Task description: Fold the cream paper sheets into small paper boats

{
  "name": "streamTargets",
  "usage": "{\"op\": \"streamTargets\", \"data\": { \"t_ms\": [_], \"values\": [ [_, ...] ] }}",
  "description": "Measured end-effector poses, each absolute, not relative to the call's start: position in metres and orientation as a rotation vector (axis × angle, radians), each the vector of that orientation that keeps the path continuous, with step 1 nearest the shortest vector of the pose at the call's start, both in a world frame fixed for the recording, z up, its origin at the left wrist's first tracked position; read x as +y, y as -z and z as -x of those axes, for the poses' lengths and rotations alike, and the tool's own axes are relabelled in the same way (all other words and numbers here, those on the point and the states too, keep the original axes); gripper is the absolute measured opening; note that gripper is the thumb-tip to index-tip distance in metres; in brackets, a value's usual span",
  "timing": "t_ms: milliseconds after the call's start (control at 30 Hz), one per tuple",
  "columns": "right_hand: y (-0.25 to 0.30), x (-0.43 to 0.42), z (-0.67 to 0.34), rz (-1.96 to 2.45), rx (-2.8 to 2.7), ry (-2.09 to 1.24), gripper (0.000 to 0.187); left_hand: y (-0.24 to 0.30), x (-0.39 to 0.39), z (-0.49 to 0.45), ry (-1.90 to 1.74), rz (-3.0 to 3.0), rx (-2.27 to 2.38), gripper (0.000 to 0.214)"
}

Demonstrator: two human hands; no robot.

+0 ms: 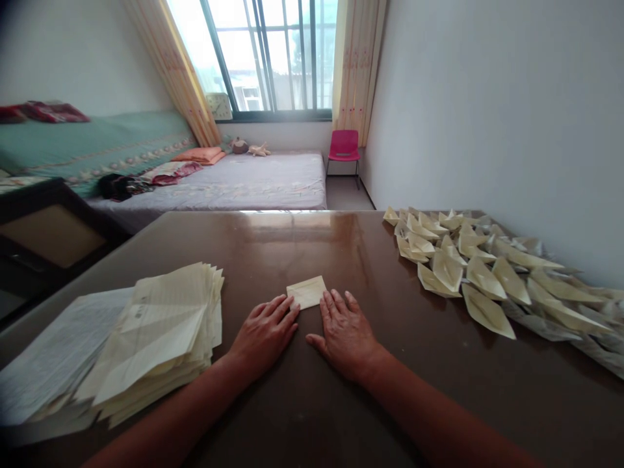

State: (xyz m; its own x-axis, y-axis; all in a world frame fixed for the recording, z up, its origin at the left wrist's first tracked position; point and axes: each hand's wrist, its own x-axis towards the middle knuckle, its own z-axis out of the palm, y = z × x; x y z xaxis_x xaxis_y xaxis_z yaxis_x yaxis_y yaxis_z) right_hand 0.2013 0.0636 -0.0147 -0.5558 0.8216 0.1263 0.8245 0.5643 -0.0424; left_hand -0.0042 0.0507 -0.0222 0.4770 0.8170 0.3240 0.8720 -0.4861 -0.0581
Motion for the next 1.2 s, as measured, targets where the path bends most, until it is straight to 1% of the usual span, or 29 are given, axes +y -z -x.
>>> {"op": "streamTargets", "data": {
  "t_ms": [133, 300, 400, 500, 600, 700, 867, 933, 1000, 1100, 1200],
  "values": [
    [0.011, 0.064, -0.192, 1.412, -2.610, 0.063, 0.066, 0.024, 0.051, 0.008, 0.406, 2.537, -1.440, 0.034],
    [0.024, 0.065, -0.182, 1.106, -2.689, 0.022, 0.068, 0.026, 0.054, 0.008, 0.428, 2.577, -1.389, 0.035],
    [0.024, 0.061, -0.178, 1.208, -2.674, 0.035, 0.067, 0.024, 0.053, 0.006, 0.424, 2.537, -1.398, 0.032],
    [0.015, 0.057, -0.178, 1.391, -2.652, 0.058, 0.066, 0.020, 0.051, 0.005, 0.409, 2.491, -1.393, 0.027],
    [0.005, 0.057, -0.182, 1.484, -2.641, 0.056, 0.062, 0.017, 0.051, 0.006, 0.400, 2.477, -1.403, 0.023],
    [0.004, 0.059, -0.185, 1.450, -2.631, 0.087, 0.059, 0.017, 0.052, 0.007, 0.410, 2.483, -1.410, 0.023],
    [0.012, 0.059, -0.181, 1.246, -2.663, 0.108, 0.059, 0.019, 0.053, 0.008, 0.436, 2.489, -1.387, 0.022],
    [0.013, 0.059, -0.182, 1.331, -2.628, 0.122, 0.057, 0.018, 0.054, 0.008, 0.445, 2.486, -1.407, 0.021],
    [0.011, 0.063, -0.185, 1.437, -2.581, 0.134, 0.051, 0.015, 0.054, 0.008, 0.447, 2.483, -1.451, 0.020],
    [0.011, 0.076, -0.195, 1.486, -2.525, 0.108, 0.044, 0.013, 0.055, 0.010, 0.463, 2.460, -1.530, 0.023],
    [0.015, 0.090, -0.205, 1.498, -2.445, 0.023, 0.054, 0.014, 0.056, 0.011, 0.482, 2.447, -1.579, 0.041]
  ]
}}
